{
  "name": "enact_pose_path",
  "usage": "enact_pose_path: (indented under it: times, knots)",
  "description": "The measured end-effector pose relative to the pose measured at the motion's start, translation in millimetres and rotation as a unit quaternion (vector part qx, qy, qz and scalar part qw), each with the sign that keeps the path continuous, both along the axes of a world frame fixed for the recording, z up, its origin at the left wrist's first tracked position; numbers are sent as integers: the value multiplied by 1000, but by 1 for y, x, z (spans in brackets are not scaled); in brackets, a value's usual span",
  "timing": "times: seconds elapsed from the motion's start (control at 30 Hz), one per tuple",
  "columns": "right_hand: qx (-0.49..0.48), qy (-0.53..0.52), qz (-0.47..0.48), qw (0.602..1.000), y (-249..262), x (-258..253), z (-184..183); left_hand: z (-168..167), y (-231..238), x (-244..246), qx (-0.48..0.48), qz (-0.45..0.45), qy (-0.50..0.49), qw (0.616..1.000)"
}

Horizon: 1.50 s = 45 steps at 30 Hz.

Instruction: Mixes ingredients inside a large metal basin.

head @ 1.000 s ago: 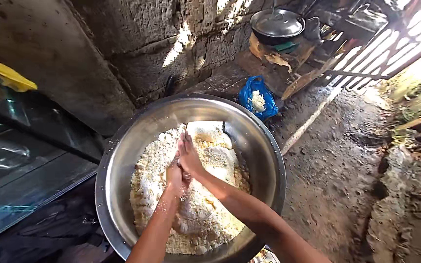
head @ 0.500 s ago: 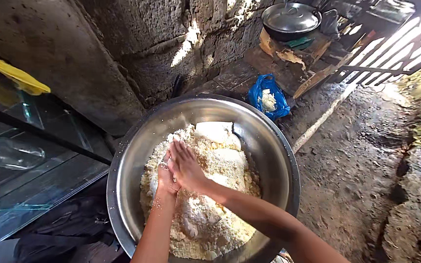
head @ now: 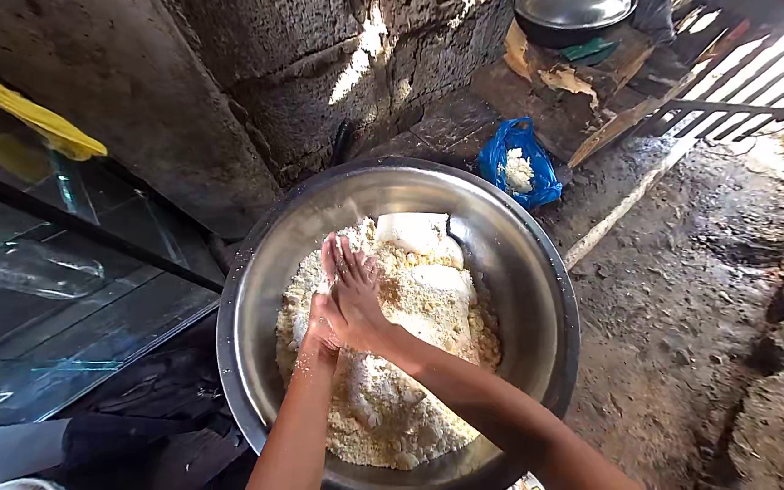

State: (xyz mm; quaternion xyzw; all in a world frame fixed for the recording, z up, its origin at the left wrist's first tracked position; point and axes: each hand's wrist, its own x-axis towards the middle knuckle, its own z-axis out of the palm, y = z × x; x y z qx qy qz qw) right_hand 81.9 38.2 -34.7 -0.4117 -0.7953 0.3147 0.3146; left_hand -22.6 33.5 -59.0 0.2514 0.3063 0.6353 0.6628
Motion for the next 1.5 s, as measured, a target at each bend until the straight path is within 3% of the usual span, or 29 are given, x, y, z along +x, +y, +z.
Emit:
enact_pose_path:
  times: [0.07,0.17,0.23,0.3,0.33,0.37,0.4,0.47,0.53,0.63,0.67,0.8,0.87,0.93,1.0,1.07,1.17,1.27,1.4,1.5]
  knots:
    - [47,7,27,998,-2,3,-8,0,6,-5,24,48,-29,998]
    - [81,-14,-35,996,27,0,-20,32,-3,14,-158,22,-59,985]
    - [50,-2,-51,997,18,-5,-7,22,-7,13,-134,-2,-38,990]
    - [54,11,-2,998,-4,-8,3,25,-15,11,-47,67,67,994]
    - [45,-17,45,998,-9,-4,7,48,-22,16,-39,78,156,984]
    - [52,-62,72,994,-5,-1,7,68,-22,23,-70,95,234,965]
    - [86,-72,51,992,6,0,1,77,-20,30,-104,122,240,958]
    - [126,-49,-32,990,30,-7,-13,64,-12,29,-131,109,92,981]
    - [112,-24,-32,993,32,-14,-12,43,-9,14,-104,24,-14,994]
    - [91,-56,87,990,12,-6,-8,78,-14,20,-143,112,97,978]
    - [93,-67,105,988,17,-1,-11,73,-14,17,-127,107,98,981]
    - [99,-58,21,993,54,3,-9,31,0,10,-139,33,-29,989]
    - [93,-55,26,994,37,-2,3,34,0,6,-150,53,6,987]
    - [79,-74,100,989,24,-2,13,31,3,2,-122,84,-24,989]
    - [139,-146,144,969,40,4,5,29,-2,-9,-76,0,-34,996]
    - [174,-172,113,963,73,10,-6,44,2,-14,-116,-10,-14,993]
    - [69,-222,56,971,74,30,12,55,3,-31,-156,24,96,983]
    - [-30,-242,125,962,32,40,-11,39,13,-49,-132,106,131,977]
    - [-106,-96,233,962,-46,59,-9,31,13,-49,-140,201,18,969]
    - [-123,27,189,974,-61,78,-11,32,12,-48,-148,202,31,968]
